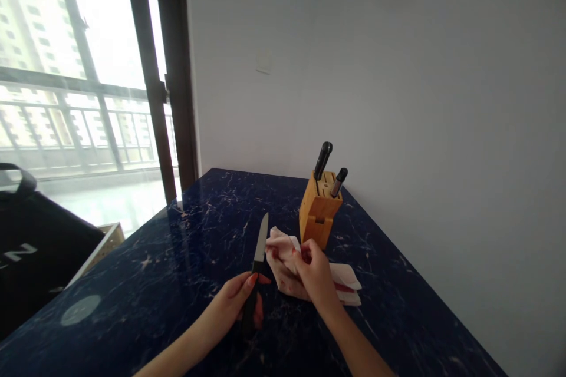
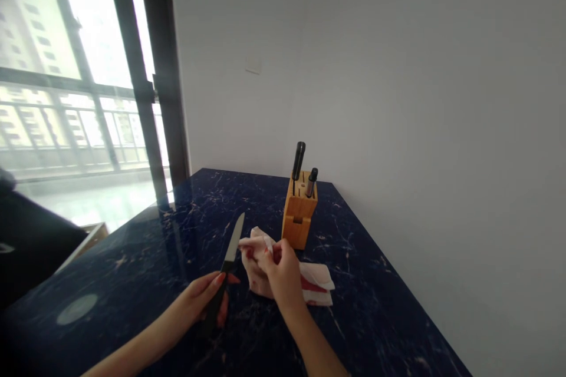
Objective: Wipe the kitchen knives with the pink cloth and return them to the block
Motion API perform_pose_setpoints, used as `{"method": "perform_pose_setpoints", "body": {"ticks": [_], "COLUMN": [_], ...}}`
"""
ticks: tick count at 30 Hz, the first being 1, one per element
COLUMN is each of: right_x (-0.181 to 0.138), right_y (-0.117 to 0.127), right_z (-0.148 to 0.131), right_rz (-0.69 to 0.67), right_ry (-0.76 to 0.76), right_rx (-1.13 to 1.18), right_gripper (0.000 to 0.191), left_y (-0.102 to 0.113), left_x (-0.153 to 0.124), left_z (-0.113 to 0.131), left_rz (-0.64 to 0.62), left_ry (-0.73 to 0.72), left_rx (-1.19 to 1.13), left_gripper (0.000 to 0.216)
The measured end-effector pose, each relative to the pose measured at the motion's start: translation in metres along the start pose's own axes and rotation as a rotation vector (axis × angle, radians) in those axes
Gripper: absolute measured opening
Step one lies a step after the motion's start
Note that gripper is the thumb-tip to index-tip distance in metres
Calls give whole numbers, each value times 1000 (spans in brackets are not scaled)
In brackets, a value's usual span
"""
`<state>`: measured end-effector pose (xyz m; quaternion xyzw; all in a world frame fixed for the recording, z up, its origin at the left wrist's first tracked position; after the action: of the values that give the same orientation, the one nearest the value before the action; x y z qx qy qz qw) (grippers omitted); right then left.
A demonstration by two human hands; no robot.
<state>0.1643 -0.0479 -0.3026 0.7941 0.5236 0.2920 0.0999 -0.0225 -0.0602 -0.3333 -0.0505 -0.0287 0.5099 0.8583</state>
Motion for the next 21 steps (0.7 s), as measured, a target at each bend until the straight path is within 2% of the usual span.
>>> {"method": "perform_pose_setpoints", "body": {"ticks": [3, 8, 16, 21], "right_x": [-13, -22, -31, -30], "right_y": [-3, -5, -13, -16], "right_z": [-11, -17, -16, -14], "right_rz": [-46, -105, -209, -183], "right_ry": [54, 168, 207, 153], "right_rx": [70, 65, 96, 47], "right_gripper": [15, 11, 14, 13], "left_y": [-7, -6, 0, 2], "left_x": [-4, -5, 3, 3], "left_z": [2, 1, -18, -27], "left_rz": [40, 101, 99, 108], "left_ry": [83, 124, 43, 18], "left_rx": [89, 206, 245, 198], "left_gripper": [58, 64, 62, 54]}}
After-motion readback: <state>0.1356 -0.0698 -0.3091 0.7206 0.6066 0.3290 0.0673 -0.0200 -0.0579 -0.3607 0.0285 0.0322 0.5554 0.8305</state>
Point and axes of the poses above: each hand's wrist, its own x-axis towards the middle knuckle, its own y-axis out of the back of the hand, z = x × y, the point moved 1 cm from there along x, towards the middle knuckle, and after that the axes turned 4 degrees about -y, right-handed, at the moved point
